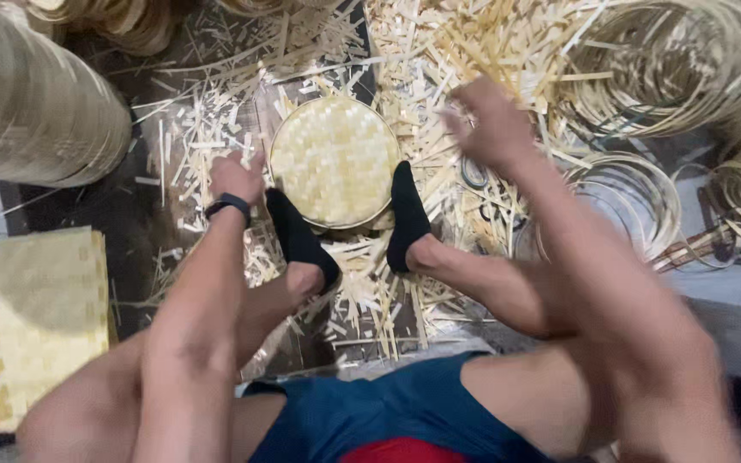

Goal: The person assembles a bamboo steamer by inserting a woven mat into a circular frame and trimming the edges with shears.

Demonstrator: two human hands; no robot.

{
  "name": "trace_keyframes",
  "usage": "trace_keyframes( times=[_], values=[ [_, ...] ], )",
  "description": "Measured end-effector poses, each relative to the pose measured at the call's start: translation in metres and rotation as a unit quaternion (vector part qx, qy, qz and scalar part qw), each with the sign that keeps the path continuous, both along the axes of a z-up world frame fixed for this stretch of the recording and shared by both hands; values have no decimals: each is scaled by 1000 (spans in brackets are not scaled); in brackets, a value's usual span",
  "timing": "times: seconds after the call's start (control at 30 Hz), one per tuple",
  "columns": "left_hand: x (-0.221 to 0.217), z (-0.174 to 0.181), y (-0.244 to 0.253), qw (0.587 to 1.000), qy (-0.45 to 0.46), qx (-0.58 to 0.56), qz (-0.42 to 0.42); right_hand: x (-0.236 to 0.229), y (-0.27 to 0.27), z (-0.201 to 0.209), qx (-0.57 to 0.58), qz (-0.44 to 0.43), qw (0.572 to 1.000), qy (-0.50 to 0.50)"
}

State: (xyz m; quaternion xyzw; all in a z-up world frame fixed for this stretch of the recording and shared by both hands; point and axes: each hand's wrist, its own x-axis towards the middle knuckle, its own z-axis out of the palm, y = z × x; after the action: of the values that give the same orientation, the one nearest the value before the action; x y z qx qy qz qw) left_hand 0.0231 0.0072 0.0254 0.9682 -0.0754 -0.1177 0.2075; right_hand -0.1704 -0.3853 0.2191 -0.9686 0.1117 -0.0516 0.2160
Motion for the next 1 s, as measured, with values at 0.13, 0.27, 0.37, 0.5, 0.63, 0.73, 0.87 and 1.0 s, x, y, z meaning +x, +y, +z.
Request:
trace_keyframes(
  times=[0.13, 0.27, 0.37, 0.5, 0.63, 0.73, 0.87, 1.0],
  values=[
    [-25, 41, 46, 997, 14, -61, 35, -31, -39, 110, -84, 25, 995, 47],
    [-34, 59, 66, 991, 92, -79, 65, -39, -32, 121, -35, 19, 989, 142],
    [-40, 34, 60, 986, 80, -123, 82, -41, -22, 57, 24, -14, 980, 196],
    [-34, -29, 13, 984, 94, -104, 112, -19, 2, -82, 166, -55, 959, 222],
    [-38, -67, -42, 904, 184, -292, 253, 7, 42, -184, 300, -134, 929, 169],
    [-43, -52, -72, 773, 184, -439, 418, 21, 66, -199, 319, -210, 905, 190],
    [-44, -6, -70, 744, 82, -541, 383, 22, 55, -162, 404, -190, 895, 3],
    [-29, 6, -35, 619, 78, -748, 226, 16, 31, -143, 650, -254, 705, -126]
  ],
)
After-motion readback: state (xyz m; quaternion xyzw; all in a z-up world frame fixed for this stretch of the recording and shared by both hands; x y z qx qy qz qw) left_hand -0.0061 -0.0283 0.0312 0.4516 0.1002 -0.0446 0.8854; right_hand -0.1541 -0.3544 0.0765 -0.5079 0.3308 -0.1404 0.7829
